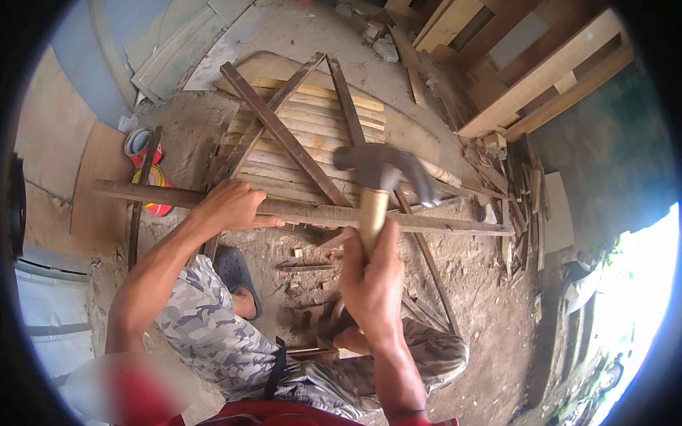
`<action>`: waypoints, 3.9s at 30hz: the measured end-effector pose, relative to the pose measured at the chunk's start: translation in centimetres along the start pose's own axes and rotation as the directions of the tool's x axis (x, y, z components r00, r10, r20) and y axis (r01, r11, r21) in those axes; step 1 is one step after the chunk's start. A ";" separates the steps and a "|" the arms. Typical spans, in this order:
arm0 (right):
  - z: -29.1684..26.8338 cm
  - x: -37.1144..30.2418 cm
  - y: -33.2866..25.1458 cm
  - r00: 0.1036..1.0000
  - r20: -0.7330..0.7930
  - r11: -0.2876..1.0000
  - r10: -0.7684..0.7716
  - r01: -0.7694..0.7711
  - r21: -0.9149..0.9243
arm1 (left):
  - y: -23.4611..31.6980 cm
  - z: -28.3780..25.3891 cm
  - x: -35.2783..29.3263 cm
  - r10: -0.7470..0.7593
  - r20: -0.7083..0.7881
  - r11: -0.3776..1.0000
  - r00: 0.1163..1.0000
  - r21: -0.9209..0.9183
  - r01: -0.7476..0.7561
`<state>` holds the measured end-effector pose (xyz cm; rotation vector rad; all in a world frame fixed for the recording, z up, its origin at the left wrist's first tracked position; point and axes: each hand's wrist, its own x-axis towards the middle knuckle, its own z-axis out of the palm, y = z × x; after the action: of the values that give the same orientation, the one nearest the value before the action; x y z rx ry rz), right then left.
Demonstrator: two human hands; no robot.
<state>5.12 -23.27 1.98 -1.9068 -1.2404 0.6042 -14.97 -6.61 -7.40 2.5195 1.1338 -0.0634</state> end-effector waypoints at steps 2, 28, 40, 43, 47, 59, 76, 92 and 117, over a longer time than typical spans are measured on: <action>0.3 0.3 1.3 0.999 0.002 0.994 -0.048 0.048 -0.103 | 0.6 0.0 0.4 0.001 -0.006 1.000 1.000 0.010 -0.001; 2.5 1.3 4.3 0.975 0.217 0.941 -0.055 0.124 -0.316 | 0.5 1.8 0.3 0.046 0.032 0.999 0.998 0.001 -0.046; 2.7 0.8 5.0 0.990 0.117 0.985 0.074 -0.055 -0.161 | -0.4 1.6 1.0 0.081 -0.019 0.997 0.997 0.018 -0.081; 0.5 0.7 3.9 0.995 0.082 0.985 0.063 -0.076 0.158 | -0.2 0.5 0.5 0.044 0.084 0.999 0.996 -0.007 -0.043; -1.3 -0.6 1.0 0.982 -0.174 0.943 0.072 -0.010 0.333 | -0.7 1.6 -0.3 0.035 0.042 0.999 0.999 0.026 -0.036; -0.9 -1.3 0.7 0.991 -0.128 0.928 0.032 0.018 0.372 | 0.0 0.8 -0.4 0.040 -0.008 0.999 0.999 0.017 -0.040; -5.3 -4.1 7.2 0.985 -0.120 0.964 0.128 -0.095 0.249 | 0.9 0.2 -0.3 0.184 -0.137 0.983 0.973 0.020 -0.183; -8.3 -6.9 20.2 0.875 -0.249 0.761 0.416 -0.186 0.621 | 1.4 0.3 0.8 0.075 -0.273 0.997 0.959 0.046 -0.065; -11.0 -11.1 24.2 0.722 -0.618 0.744 0.312 0.219 0.631 | 15.3 9.4 -7.9 0.269 -0.118 0.960 0.956 0.111 -0.256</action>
<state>21.73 -42.77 -11.22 -1.3123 -0.3673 0.2358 -8.11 -24.80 -9.74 2.7719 0.8486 0.1255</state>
